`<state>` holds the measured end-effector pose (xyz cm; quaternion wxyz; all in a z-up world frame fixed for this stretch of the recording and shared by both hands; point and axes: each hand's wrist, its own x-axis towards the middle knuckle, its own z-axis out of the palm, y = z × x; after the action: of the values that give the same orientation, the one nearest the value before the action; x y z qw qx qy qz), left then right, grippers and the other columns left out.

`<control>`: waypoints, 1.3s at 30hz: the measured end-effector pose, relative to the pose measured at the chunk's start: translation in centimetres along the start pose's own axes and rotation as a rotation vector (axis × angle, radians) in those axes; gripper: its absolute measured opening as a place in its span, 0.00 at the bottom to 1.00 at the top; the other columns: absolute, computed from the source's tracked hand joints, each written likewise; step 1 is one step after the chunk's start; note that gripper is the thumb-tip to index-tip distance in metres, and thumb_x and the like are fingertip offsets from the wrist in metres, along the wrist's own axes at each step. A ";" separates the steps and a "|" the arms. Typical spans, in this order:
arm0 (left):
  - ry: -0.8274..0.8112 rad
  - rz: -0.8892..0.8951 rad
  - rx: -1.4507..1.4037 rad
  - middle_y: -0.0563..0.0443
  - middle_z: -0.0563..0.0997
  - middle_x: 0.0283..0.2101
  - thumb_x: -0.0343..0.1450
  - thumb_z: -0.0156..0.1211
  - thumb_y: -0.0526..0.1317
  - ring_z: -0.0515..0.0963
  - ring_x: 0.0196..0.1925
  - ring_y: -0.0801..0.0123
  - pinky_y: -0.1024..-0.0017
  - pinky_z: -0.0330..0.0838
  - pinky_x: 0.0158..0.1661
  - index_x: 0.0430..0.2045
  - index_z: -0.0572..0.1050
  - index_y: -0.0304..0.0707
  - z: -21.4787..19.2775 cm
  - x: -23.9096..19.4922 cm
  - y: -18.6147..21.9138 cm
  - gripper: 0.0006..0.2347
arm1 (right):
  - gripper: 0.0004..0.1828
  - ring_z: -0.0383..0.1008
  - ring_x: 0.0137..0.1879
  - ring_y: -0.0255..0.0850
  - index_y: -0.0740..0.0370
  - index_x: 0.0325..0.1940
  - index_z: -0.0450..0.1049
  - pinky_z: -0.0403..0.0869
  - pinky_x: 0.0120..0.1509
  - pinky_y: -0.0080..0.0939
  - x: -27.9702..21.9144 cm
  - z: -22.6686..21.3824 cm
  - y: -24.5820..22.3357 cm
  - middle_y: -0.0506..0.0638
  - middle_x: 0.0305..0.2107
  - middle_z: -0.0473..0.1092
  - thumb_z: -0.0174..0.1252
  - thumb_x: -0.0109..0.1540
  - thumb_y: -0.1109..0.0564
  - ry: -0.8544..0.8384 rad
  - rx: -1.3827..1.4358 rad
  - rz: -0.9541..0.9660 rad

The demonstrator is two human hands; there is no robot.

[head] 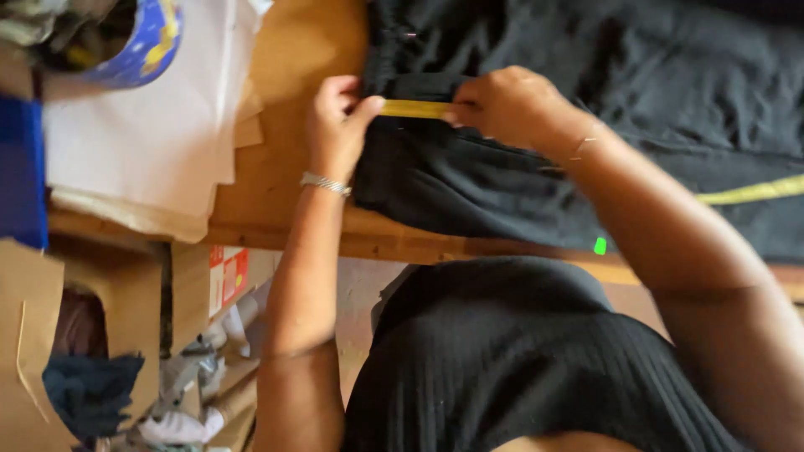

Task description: Measuring and marking black trousers using a yellow tape measure and orange tailor's chalk on a wooden workbench.

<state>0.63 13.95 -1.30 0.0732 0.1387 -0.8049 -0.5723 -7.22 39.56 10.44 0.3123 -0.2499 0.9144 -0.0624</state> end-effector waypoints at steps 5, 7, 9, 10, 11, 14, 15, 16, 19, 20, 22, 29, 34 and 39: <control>-0.004 -0.015 0.054 0.51 0.85 0.36 0.64 0.73 0.42 0.83 0.35 0.72 0.74 0.76 0.40 0.43 0.74 0.39 -0.7 -0.3 1.7 0.17 | 0.18 0.72 0.27 0.42 0.48 0.38 0.81 0.69 0.41 0.44 -9.1 -2.2 8.5 0.48 0.19 0.74 0.52 0.70 0.39 -0.094 0.160 0.227; -0.011 0.006 0.066 0.51 0.84 0.34 0.64 0.74 0.42 0.82 0.34 0.72 0.74 0.76 0.39 0.42 0.74 0.38 -0.9 -0.2 1.7 0.17 | 0.19 0.72 0.28 0.41 0.52 0.36 0.80 0.69 0.44 0.42 -11.8 -1.6 12.3 0.48 0.19 0.75 0.54 0.70 0.39 -0.069 0.178 0.272; -0.007 -0.048 0.077 0.51 0.83 0.33 0.65 0.74 0.42 0.80 0.32 0.75 0.77 0.76 0.38 0.42 0.75 0.39 -1.0 -0.1 1.7 0.16 | 0.21 0.71 0.31 0.40 0.53 0.33 0.81 0.67 0.47 0.40 -14.4 -0.9 15.2 0.47 0.19 0.74 0.57 0.69 0.38 -0.031 0.240 0.389; -0.025 -0.040 0.074 0.51 0.83 0.33 0.65 0.74 0.42 0.80 0.32 0.75 0.77 0.76 0.38 0.42 0.75 0.39 -1.1 -0.2 2.3 0.16 | 0.21 0.71 0.31 0.40 0.53 0.33 0.81 0.67 0.47 0.40 -14.9 -0.1 16.2 0.47 0.19 0.74 0.57 0.69 0.38 -0.025 0.248 0.406; -0.021 -0.073 0.099 0.52 0.83 0.33 0.65 0.73 0.42 0.80 0.33 0.75 0.77 0.76 0.38 0.42 0.75 0.40 -1.2 -0.3 2.9 0.16 | 0.20 0.74 0.31 0.40 0.51 0.37 0.83 0.68 0.47 0.40 -15.3 0.5 17.3 0.48 0.20 0.75 0.56 0.69 0.38 -0.011 0.254 0.409; -0.024 -0.104 0.097 0.54 0.82 0.31 0.66 0.72 0.40 0.78 0.32 0.78 0.79 0.74 0.37 0.41 0.74 0.39 -1.2 -0.2 3.3 0.15 | 0.19 0.77 0.31 0.40 0.49 0.38 0.84 0.70 0.47 0.41 -15.8 2.3 18.5 0.47 0.19 0.76 0.54 0.70 0.38 0.040 0.249 0.391; -0.019 -0.116 0.073 0.56 0.79 0.30 0.66 0.72 0.39 0.75 0.30 0.79 0.81 0.73 0.36 0.40 0.73 0.39 -1.3 -0.2 3.1 0.14 | 0.20 0.76 0.30 0.39 0.48 0.35 0.83 0.71 0.46 0.41 -15.7 2.9 18.6 0.47 0.16 0.74 0.54 0.71 0.38 0.066 0.232 0.357; -0.029 -0.113 0.075 0.56 0.79 0.30 0.66 0.72 0.39 0.75 0.30 0.79 0.81 0.73 0.36 0.40 0.73 0.39 -1.2 -0.1 2.9 0.14 | 0.20 0.76 0.30 0.39 0.48 0.35 0.83 0.71 0.46 0.41 -15.3 3.4 18.7 0.47 0.16 0.74 0.54 0.71 0.38 0.068 0.239 0.365; -0.025 -0.115 0.035 0.56 0.76 0.28 0.68 0.72 0.35 0.73 0.29 0.80 0.82 0.72 0.35 0.39 0.72 0.39 -1.4 -0.1 2.6 0.12 | 0.26 0.79 0.43 0.57 0.45 0.36 0.82 0.75 0.46 0.54 -14.3 5.1 18.7 0.54 0.31 0.79 0.53 0.68 0.27 0.093 0.030 0.432; -0.035 -0.100 0.090 0.57 0.76 0.27 0.69 0.72 0.36 0.73 0.29 0.80 0.81 0.71 0.34 0.37 0.72 0.39 -1.5 -0.1 2.6 0.11 | 0.26 0.79 0.45 0.60 0.45 0.40 0.82 0.76 0.45 0.57 -14.2 5.5 18.6 0.55 0.34 0.79 0.52 0.68 0.26 0.126 -0.015 0.431; -0.040 -0.073 0.144 0.57 0.76 0.27 0.69 0.72 0.37 0.72 0.28 0.81 0.80 0.70 0.34 0.36 0.73 0.39 -1.7 0.0 3.1 0.11 | 0.27 0.79 0.47 0.62 0.45 0.45 0.82 0.77 0.45 0.60 -13.7 5.8 18.5 0.57 0.37 0.79 0.52 0.68 0.26 0.170 -0.061 0.429; 0.034 0.182 0.705 0.45 0.81 0.44 0.70 0.64 0.38 0.79 0.46 0.48 0.52 0.69 0.44 0.46 0.73 0.37 2.3 -4.1 12.0 0.12 | 0.26 0.79 0.48 0.61 0.44 0.44 0.82 0.77 0.45 0.61 -13.6 6.1 17.9 0.55 0.38 0.79 0.51 0.66 0.26 0.218 -0.024 0.429; -0.229 0.850 0.549 0.38 0.80 0.46 0.70 0.68 0.31 0.78 0.49 0.46 0.55 0.72 0.53 0.44 0.78 0.28 16.2 -12.5 20.0 0.11 | 0.26 0.79 0.50 0.59 0.47 0.46 0.82 0.76 0.47 0.59 -13.2 5.7 17.9 0.53 0.40 0.79 0.51 0.66 0.28 0.184 0.036 0.401; -0.400 0.699 0.896 0.33 0.54 0.75 0.71 0.62 0.65 0.52 0.78 0.41 0.43 0.46 0.73 0.70 0.58 0.29 22.8 -15.3 15.1 0.42 | 0.26 0.81 0.44 0.61 0.48 0.41 0.83 0.77 0.41 0.60 -12.5 7.2 18.3 0.55 0.35 0.79 0.54 0.65 0.28 0.313 0.039 0.365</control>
<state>6.76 43.79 5.89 0.0386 -0.2270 -0.9638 -0.1343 -2.04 61.97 6.48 0.1776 -0.0617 0.9803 -0.0605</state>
